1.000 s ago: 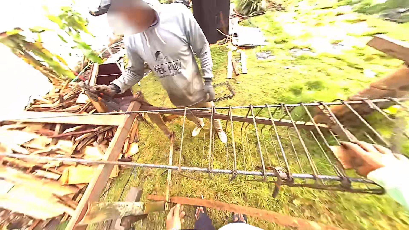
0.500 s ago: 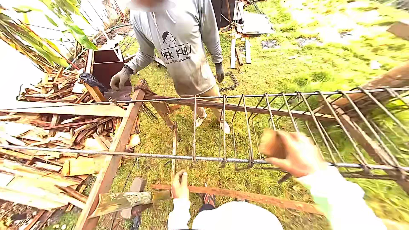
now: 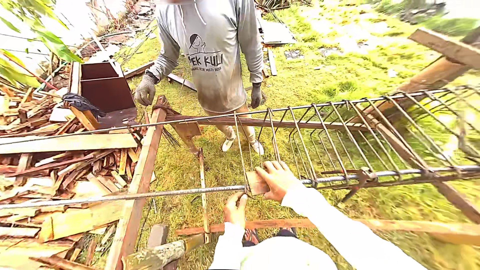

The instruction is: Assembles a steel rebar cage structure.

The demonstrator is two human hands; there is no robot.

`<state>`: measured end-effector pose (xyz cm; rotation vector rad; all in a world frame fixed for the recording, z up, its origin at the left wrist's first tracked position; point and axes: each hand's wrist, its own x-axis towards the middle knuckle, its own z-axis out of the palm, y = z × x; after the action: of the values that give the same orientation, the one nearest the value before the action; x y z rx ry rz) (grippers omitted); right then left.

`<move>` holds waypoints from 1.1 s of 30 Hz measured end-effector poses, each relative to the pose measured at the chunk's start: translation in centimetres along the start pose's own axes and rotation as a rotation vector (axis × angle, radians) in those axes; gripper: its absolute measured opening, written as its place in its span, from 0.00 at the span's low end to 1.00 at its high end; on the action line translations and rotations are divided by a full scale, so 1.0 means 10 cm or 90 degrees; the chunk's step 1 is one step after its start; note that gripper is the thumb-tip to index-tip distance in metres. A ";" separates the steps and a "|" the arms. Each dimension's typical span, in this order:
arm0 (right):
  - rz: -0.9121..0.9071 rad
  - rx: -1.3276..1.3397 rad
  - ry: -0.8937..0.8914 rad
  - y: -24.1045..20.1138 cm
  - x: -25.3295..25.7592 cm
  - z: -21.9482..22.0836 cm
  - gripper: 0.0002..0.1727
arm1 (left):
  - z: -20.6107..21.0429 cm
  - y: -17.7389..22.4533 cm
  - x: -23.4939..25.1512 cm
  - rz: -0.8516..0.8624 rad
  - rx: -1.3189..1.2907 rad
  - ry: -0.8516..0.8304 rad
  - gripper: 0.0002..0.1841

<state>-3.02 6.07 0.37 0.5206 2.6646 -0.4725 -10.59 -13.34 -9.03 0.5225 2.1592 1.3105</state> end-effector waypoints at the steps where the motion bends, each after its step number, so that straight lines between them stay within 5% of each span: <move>1: 0.004 0.000 -0.003 0.01 0.01 0.01 0.53 | -0.02 -0.01 0.03 0.006 0.004 -0.011 0.15; 13: 0.039 -0.018 -0.076 0.00 0.03 -0.13 0.54 | -0.12 0.04 0.12 0.117 0.097 -0.027 0.12; 23: 0.005 -0.064 -0.126 0.04 0.13 -0.21 0.57 | 0.02 0.07 0.05 0.097 0.103 0.019 0.13; 30: 0.001 -0.056 -0.108 0.08 0.08 -0.19 0.58 | 0.09 0.14 -0.03 0.158 0.225 0.079 0.14; 33: 0.013 -0.028 -0.088 0.11 0.05 -0.13 0.58 | 0.06 0.34 -0.09 0.093 0.323 0.034 0.18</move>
<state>-3.37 7.65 1.03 0.4828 2.5301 -0.4262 -9.38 -11.92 -5.98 0.8623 2.5444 0.8408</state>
